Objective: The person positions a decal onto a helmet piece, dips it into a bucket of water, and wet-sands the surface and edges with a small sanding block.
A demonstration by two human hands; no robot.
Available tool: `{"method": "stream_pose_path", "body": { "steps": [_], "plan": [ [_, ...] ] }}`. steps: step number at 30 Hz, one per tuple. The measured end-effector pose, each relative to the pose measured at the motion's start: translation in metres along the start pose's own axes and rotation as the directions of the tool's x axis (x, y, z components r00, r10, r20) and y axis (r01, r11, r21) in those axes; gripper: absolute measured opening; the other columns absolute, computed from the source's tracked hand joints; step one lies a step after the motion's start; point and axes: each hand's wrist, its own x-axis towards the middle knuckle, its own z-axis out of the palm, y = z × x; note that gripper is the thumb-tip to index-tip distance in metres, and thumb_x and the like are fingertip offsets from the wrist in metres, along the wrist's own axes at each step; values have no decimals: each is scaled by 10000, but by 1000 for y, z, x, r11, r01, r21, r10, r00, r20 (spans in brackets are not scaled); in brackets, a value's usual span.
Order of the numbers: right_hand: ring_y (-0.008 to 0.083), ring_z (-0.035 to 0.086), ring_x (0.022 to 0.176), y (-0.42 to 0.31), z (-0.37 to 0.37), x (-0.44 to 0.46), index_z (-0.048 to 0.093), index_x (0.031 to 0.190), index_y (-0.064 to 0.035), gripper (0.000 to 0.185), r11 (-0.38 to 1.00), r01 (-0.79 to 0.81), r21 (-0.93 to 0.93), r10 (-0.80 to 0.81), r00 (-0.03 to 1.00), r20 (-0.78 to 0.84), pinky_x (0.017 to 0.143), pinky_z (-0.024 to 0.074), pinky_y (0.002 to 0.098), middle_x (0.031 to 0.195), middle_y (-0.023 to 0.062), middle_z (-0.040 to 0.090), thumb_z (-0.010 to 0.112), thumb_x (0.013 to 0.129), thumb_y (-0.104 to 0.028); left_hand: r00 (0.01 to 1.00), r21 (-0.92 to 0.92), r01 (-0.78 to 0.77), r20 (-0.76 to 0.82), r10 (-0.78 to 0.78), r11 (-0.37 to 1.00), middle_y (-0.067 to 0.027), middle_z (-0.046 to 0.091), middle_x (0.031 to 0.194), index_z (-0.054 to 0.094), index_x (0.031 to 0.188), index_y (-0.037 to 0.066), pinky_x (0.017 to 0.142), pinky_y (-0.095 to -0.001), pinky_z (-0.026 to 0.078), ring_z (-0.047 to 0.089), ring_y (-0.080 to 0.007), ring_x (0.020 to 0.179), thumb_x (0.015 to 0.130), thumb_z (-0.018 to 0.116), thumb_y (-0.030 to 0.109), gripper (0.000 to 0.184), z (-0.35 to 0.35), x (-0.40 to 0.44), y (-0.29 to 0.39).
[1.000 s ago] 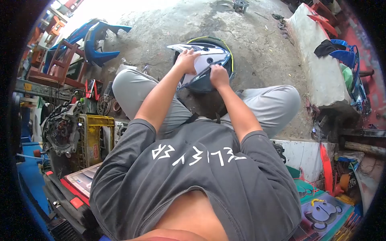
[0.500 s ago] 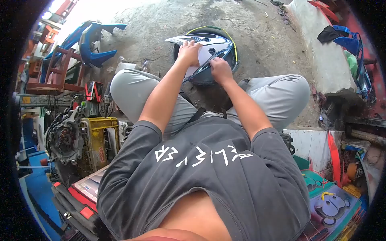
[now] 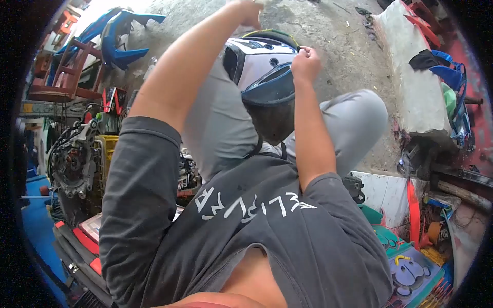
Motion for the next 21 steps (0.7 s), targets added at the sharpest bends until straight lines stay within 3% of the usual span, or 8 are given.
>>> {"method": "stream_pose_path", "body": {
  "steps": [2,5,9,12,13,16,18,21],
  "plan": [
    [357,782,892,12,16,-9,808,1049,-30,211,985,-155,68,153,987,43,836,591,439,963,184,809,676,971,-174,995,47,33,-94,-29,998,-116,785,1277,835,1171,154,998,-465,618,741,-316,1197,694,924,501,597,-15,-4,16],
    [375,785,918,4,13,-38,818,980,-28,209,981,-35,-190,58,991,118,860,600,455,965,219,801,679,936,-178,993,62,-73,-83,78,995,-106,718,1435,784,1324,186,1082,-499,574,675,-332,1329,579,1034,519,854,9,2,29],
    [400,760,931,27,13,-44,811,962,-23,193,948,156,-278,-87,965,246,885,598,483,966,215,783,692,885,-154,998,35,-45,55,43,998,-92,700,1467,508,1622,241,1049,-557,571,676,-354,1326,740,919,570,1026,56,14,39],
    [396,745,960,41,15,-46,793,981,-1,182,883,388,-264,-315,907,279,902,588,483,985,210,769,713,896,-141,981,91,-33,195,14,995,-68,663,1524,477,1646,292,1062,-561,562,652,-342,1367,767,906,571,1017,64,-3,46],
    [394,742,967,44,14,-50,787,987,7,179,844,474,-252,-399,868,297,906,585,482,992,208,767,722,900,-136,990,110,-52,139,36,993,-68,678,1502,474,1644,318,1067,-566,556,658,-336,1359,796,889,555,974,62,-14,46],
    [417,710,1015,46,12,-56,772,1006,13,178,802,559,-210,-448,796,407,938,567,491,1024,221,740,730,895,-119,993,177,-114,-14,118,978,-70,669,1505,480,1634,320,1076,-596,538,651,-335,1363,809,877,550,944,53,-51,54],
    [425,698,1029,46,14,-59,768,1020,10,182,790,585,-183,-471,771,428,955,558,496,1034,229,726,744,886,-110,993,66,-101,63,97,993,-81,622,1544,492,1617,322,1104,-618,504,594,-335,1427,800,882,575,940,53,-59,61],
    [419,696,1023,44,17,-60,770,993,6,157,796,587,-149,-471,754,458,948,557,498,1019,215,725,746,893,-112,996,189,-89,19,86,978,-91,627,1534,530,1588,356,1102,-591,507,573,-328,1450,781,924,540,917,100,-56,65]
  ]
}}
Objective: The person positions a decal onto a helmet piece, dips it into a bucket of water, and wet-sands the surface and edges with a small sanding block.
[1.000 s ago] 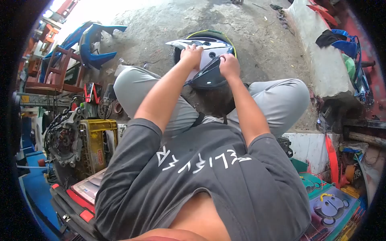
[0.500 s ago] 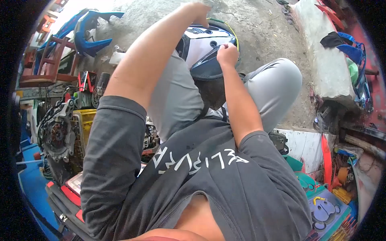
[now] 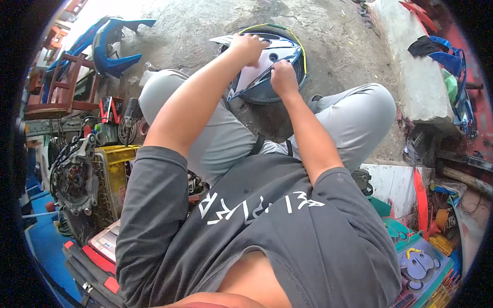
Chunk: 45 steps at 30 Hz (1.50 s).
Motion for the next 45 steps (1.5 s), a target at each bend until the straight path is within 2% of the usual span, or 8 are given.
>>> {"method": "stream_pose_path", "body": {
  "steps": [4,8,15,20,27,31,35,45],
  "plan": [
    [423,696,1045,-9,-3,-1,786,973,-15,155,1000,3,-25,1,992,126,952,566,493,1044,235,716,719,930,-148,970,35,60,232,-66,998,-43,673,1495,646,1484,328,1078,-537,535,614,-296,1411,797,927,458,753,12,3,-18],
    [414,718,1012,22,-11,11,807,939,-39,143,989,-144,14,144,989,14,928,580,494,1028,217,739,715,921,-146,986,-23,75,154,-70,997,-47,716,1430,634,1498,327,1088,-584,504,674,-308,1332,834,888,450,721,13,-7,-25],
    [399,717,1013,-13,-8,-6,803,926,-36,127,997,39,65,-46,993,106,924,579,487,1010,192,738,713,909,-124,994,74,20,110,-28,997,-41,694,1459,592,1539,366,1091,-581,484,629,-295,1392,860,861,503,743,25,-9,-27],
    [410,704,1001,21,-9,5,790,956,-11,139,999,-39,-9,39,999,-25,955,560,497,1003,206,729,711,924,-120,995,-12,57,86,-56,998,-45,688,1464,556,1575,373,1102,-561,477,631,-313,1387,867,842,547,784,31,-18,-38],
    [431,708,999,-12,-8,-1,803,949,-24,146,999,45,13,-46,993,108,937,572,509,1023,226,739,706,909,-126,992,-39,36,126,-31,999,-28,650,1531,543,1593,359,1162,-580,438,605,-296,1425,835,840,613,853,25,-13,-39],
    [386,723,1052,31,-18,15,815,946,-25,161,950,-309,36,308,951,33,982,568,465,1038,216,774,727,896,-150,987,-83,118,116,-108,990,-3,611,1583,543,1593,364,1184,-603,415,566,-280,1469,815,811,703,889,29,-19,-53],
    [402,707,1038,13,-6,5,812,954,-43,147,999,-31,-21,32,999,44,950,573,492,1040,214,732,709,903,-135,984,-88,122,143,-109,989,0,576,1622,519,1608,367,1184,-630,404,540,-284,1494,810,794,738,922,32,-16,-55],
    [422,694,1011,17,-5,9,791,973,-18,151,995,-77,-61,76,997,-17,945,559,503,1032,219,710,698,934,-131,980,-139,112,177,-87,984,-77,366,1765,396,1680,346,1155,-657,436,532,-353,1500,662,956,606,1191,28,-31,-46]
  ]
}}
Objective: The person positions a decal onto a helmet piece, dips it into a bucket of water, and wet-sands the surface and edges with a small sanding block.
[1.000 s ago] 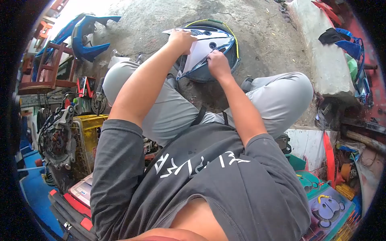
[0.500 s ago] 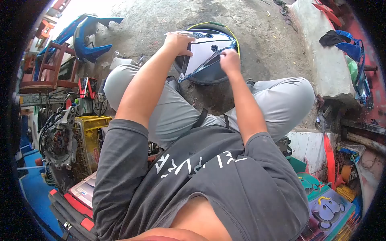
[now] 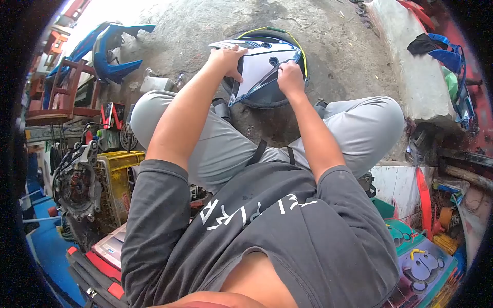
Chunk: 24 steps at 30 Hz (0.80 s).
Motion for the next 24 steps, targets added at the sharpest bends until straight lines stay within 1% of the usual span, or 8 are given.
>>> {"method": "stream_pose_path", "body": {
  "steps": [3,6,7,10,14,15,18,24],
  "plan": [
    [421,690,1012,-19,2,-12,792,990,-15,161,998,60,-26,-57,994,89,945,560,501,1039,217,710,701,940,-137,1000,26,-3,23,3,1000,-110,364,1763,385,1688,331,1155,-648,440,536,-358,1497,597,1003,544,1272,-4,4,3],
    [415,684,1026,-37,-2,-21,798,992,-30,157,997,81,12,-82,986,142,944,562,497,1049,212,712,700,944,-142,1000,50,15,8,-16,999,-143,378,1751,383,1692,302,1147,-631,456,543,-363,1490,586,1017,503,1290,1,9,8],
    [411,680,1040,-32,-2,-19,799,989,-46,150,998,46,42,-51,990,135,948,561,497,1063,206,712,700,951,-152,1000,60,9,11,-9,998,-157,382,1746,384,1692,293,1144,-625,461,549,-368,1483,590,1015,503,1287,2,10,9],
    [411,677,1045,-16,-5,-6,799,1001,-62,148,997,-25,-67,27,999,32,950,557,500,1078,197,714,704,955,-166,1000,80,-1,19,0,997,-193,400,1727,384,1692,271,1138,-611,474,565,-385,1464,603,1011,501,1277,-2,9,15],
    [431,682,1046,-12,6,-9,747,1068,-21,178,996,-84,-29,83,995,-57,931,561,519,1065,225,698,644,980,-137,999,98,2,38,-6,995,-222,450,1684,375,1694,249,1135,-599,481,583,-409,1439,622,1004,500,1269,-4,10,26],
    [442,684,1048,-18,8,-10,721,1080,6,195,991,-100,-85,104,993,48,896,577,528,1081,256,681,582,986,-94,999,104,2,40,-7,995,-227,464,1672,372,1695,243,1135,-596,482,587,-415,1432,627,1002,502,1267,-5,12,27],
    [451,683,1046,-39,11,-26,716,1090,19,217,997,-7,-81,15,995,100,892,590,518,1123,279,659,554,970,-63,1000,105,-2,19,0,994,-225,496,1643,362,1697,221,1137,-591,483,595,-440,1411,635,997,513,1271,-3,13,28],
    [442,668,1024,-19,9,-7,756,979,27,221,998,-60,36,61,998,-23,946,556,509,1086,268,660,562,963,-77,1000,133,-10,5,9,991,-259,417,1695,312,1718,212,1151,-579,478,532,-479,1463,651,980,559,1306,3,10,28]
  ]
}}
